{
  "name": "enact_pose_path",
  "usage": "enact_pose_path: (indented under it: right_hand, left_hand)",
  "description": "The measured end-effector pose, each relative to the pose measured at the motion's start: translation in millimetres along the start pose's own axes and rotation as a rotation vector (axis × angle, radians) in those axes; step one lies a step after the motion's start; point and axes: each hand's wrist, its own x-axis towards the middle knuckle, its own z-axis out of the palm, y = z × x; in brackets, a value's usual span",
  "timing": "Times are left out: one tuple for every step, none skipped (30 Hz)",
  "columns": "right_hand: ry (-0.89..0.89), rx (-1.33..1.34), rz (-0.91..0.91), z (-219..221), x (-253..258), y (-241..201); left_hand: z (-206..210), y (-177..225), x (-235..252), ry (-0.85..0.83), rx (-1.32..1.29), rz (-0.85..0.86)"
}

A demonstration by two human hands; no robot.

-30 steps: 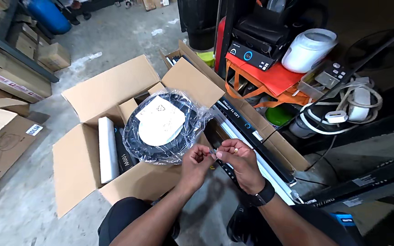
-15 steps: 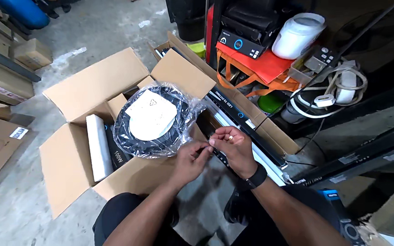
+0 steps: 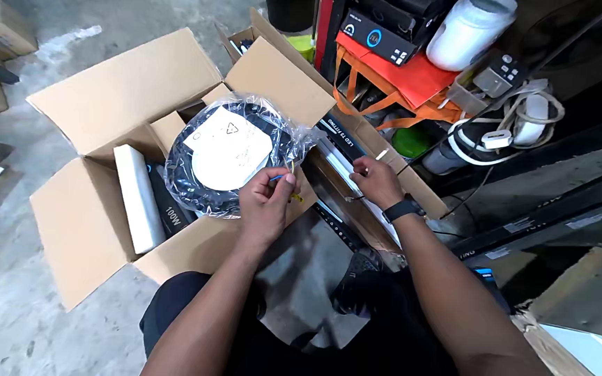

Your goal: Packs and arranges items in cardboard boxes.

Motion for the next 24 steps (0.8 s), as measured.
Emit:
enact_pose_path:
  right_hand:
    - [-0.037,-0.17,-0.037,11,0,11]
    - [-0.069,-0.314,-0.061,21,1,21]
    - [-0.111,-0.431,-0.064,30,2,30]
    - [-0.166,-0.542,-0.06,37,1,37]
    - [-0.235,-0.644,-0.053,43,0,44]
    - [-0.299,-0.723,-0.031,46,-1,47]
    - [-0.355,-0.779,0.011,46,-2,46]
    - [-0.393,-0.815,0.053,46,-2,44]
    - [-0.417,-0.829,0.089,45,-2,42]
    - [-0.428,-0.811,0.116,43,-1,39]
    - [-0.424,-0.757,0.135,39,0,34]
    - [-0.394,-0.669,0.141,32,1,26]
    - [-0.332,-0.541,0.125,23,1,16]
    - [-0.255,-0.405,0.082,13,-1,5]
    - [-0.184,-0.259,0.032,1,-5,-6]
    - [-0.123,-0.107,-0.016,-11,-11,-15]
    - [-0.082,0.035,-0.059,-22,-17,-24]
    - [-0.053,0.16,-0.101,-31,-23,-30]
    - [-0.035,0.277,-0.136,-38,-28,-36]
    - [-0.025,0.385,-0.164,-42,-31,-39]
    - [-0.033,0.461,-0.188,-44,-32,-44]
    - [-0.052,0.517,-0.207,-46,-33,-48]
    - [-0.072,0.559,-0.221,-47,-35,-52]
    - [-0.087,0.592,-0.239,-47,-36,-55]
  left_hand:
    - [-1,1,0,-0.005,-0.01,-0.009]
    - [-2,2,2,-0.011,-0.016,-0.023]
    - [-3,3,4,-0.019,-0.021,-0.035]
    - [-4,3,5,-0.027,-0.028,-0.048]
    - [-4,3,6,-0.036,-0.035,-0.061]
    - [-4,4,8,-0.043,-0.043,-0.071]
    - [-4,5,10,-0.047,-0.05,-0.079]
    - [-4,5,12,-0.052,-0.055,-0.086]
    - [-4,5,13,-0.056,-0.058,-0.094]
    - [-4,5,15,-0.058,-0.06,-0.1]
    - [-4,5,16,-0.057,-0.062,-0.104]
    - [-4,5,18,-0.056,-0.07,-0.11]
    - [-4,4,21,-0.054,-0.084,-0.12]
    - [-4,3,23,-0.054,-0.102,-0.132]
    - [-4,1,25,-0.054,-0.13,-0.147]
    - [-3,-1,26,-0.055,-0.169,-0.159]
    - [-2,-2,26,-0.059,-0.201,-0.167]
    - [0,-4,26,-0.064,-0.218,-0.176]
    - [2,-4,26,-0.068,-0.225,-0.186]
    - [3,-5,25,-0.069,-0.228,-0.197]
    - [4,-6,24,-0.068,-0.228,-0.206]
    - [4,-7,24,-0.066,-0.228,-0.212]
    - [4,-8,23,-0.063,-0.223,-0.224]
    - [3,-8,23,-0.061,-0.219,-0.237]
